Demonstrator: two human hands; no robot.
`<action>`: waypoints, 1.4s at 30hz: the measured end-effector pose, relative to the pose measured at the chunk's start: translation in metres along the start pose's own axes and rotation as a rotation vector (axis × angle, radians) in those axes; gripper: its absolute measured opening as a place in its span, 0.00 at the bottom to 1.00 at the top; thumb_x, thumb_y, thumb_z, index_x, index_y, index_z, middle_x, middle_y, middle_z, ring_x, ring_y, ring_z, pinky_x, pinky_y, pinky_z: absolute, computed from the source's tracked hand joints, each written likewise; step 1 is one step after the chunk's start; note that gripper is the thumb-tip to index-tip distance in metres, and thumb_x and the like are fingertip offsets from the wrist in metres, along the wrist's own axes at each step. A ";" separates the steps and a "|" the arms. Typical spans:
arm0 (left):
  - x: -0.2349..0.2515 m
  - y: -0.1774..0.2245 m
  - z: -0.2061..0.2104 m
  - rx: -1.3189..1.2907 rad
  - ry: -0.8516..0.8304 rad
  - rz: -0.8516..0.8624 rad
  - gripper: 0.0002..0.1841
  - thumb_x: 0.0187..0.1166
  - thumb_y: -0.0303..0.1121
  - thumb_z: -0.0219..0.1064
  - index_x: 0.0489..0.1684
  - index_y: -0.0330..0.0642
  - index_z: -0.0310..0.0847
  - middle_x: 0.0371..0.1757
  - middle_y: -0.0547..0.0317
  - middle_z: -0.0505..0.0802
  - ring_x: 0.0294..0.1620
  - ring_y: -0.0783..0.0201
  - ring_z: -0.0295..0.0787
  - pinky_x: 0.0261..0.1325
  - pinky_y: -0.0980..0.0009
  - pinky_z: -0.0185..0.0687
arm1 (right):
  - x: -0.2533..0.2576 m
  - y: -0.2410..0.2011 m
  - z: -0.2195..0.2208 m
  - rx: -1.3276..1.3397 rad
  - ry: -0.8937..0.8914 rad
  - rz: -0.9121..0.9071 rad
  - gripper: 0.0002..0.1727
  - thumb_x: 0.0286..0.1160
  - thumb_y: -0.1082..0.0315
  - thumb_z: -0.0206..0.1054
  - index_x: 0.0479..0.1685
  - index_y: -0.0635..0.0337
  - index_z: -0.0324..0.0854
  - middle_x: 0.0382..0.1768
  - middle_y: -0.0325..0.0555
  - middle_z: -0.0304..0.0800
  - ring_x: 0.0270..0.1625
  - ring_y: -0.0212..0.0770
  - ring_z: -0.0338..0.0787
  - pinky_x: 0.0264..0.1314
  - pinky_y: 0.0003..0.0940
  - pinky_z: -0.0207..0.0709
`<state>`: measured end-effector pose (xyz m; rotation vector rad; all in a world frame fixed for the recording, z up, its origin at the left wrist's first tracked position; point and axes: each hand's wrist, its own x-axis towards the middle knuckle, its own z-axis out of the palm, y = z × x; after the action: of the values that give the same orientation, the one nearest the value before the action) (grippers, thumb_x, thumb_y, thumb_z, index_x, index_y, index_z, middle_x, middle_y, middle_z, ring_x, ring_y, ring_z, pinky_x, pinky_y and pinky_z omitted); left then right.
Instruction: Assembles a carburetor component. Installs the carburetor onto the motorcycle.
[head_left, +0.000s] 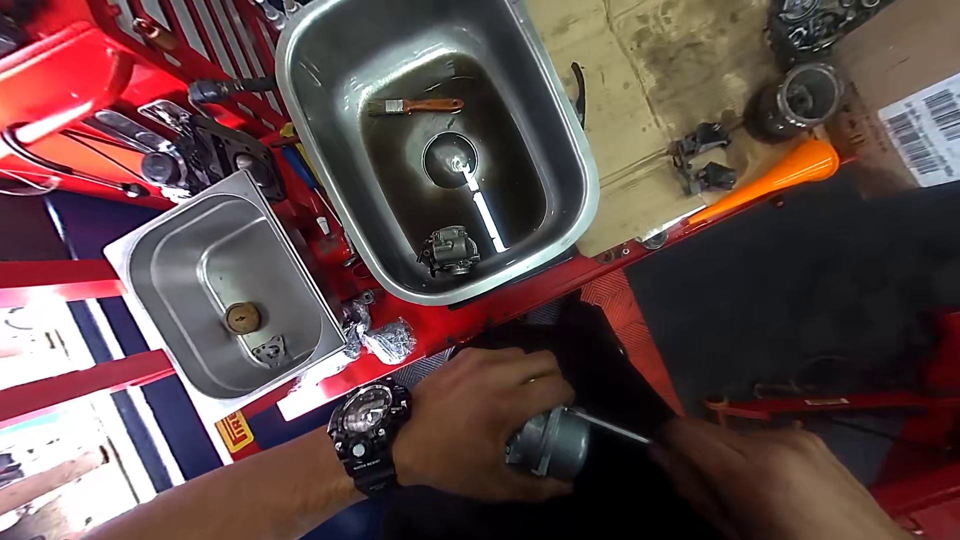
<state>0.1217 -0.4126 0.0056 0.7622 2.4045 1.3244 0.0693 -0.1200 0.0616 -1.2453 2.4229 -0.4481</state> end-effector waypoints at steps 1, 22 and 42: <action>0.000 0.001 0.000 0.003 -0.003 0.003 0.29 0.62 0.61 0.79 0.53 0.50 0.88 0.50 0.66 0.91 0.48 0.70 0.87 0.45 0.70 0.86 | -0.001 0.000 -0.001 0.017 -0.014 0.004 0.22 0.92 0.53 0.49 0.28 0.52 0.76 0.12 0.40 0.71 0.11 0.41 0.73 0.09 0.37 0.56; 0.008 0.000 -0.010 0.047 -0.118 0.043 0.28 0.63 0.62 0.77 0.52 0.50 0.86 0.50 0.63 0.90 0.45 0.65 0.88 0.41 0.66 0.86 | -0.005 -0.004 -0.003 0.245 -0.134 0.101 0.21 0.92 0.53 0.51 0.29 0.53 0.76 0.10 0.41 0.69 0.12 0.44 0.74 0.11 0.42 0.57; 0.010 -0.025 -0.063 -0.269 -0.159 -0.442 0.24 0.63 0.59 0.80 0.47 0.53 0.89 0.38 0.72 0.93 0.39 0.78 0.89 0.45 0.71 0.88 | 0.026 0.037 -0.013 0.136 0.035 0.070 0.25 0.91 0.44 0.44 0.30 0.44 0.78 0.14 0.31 0.71 0.15 0.35 0.75 0.12 0.39 0.61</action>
<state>0.0746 -0.4617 0.0180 0.2324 2.0541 1.3037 0.0231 -0.1192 0.0523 -1.1012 2.4117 -0.6088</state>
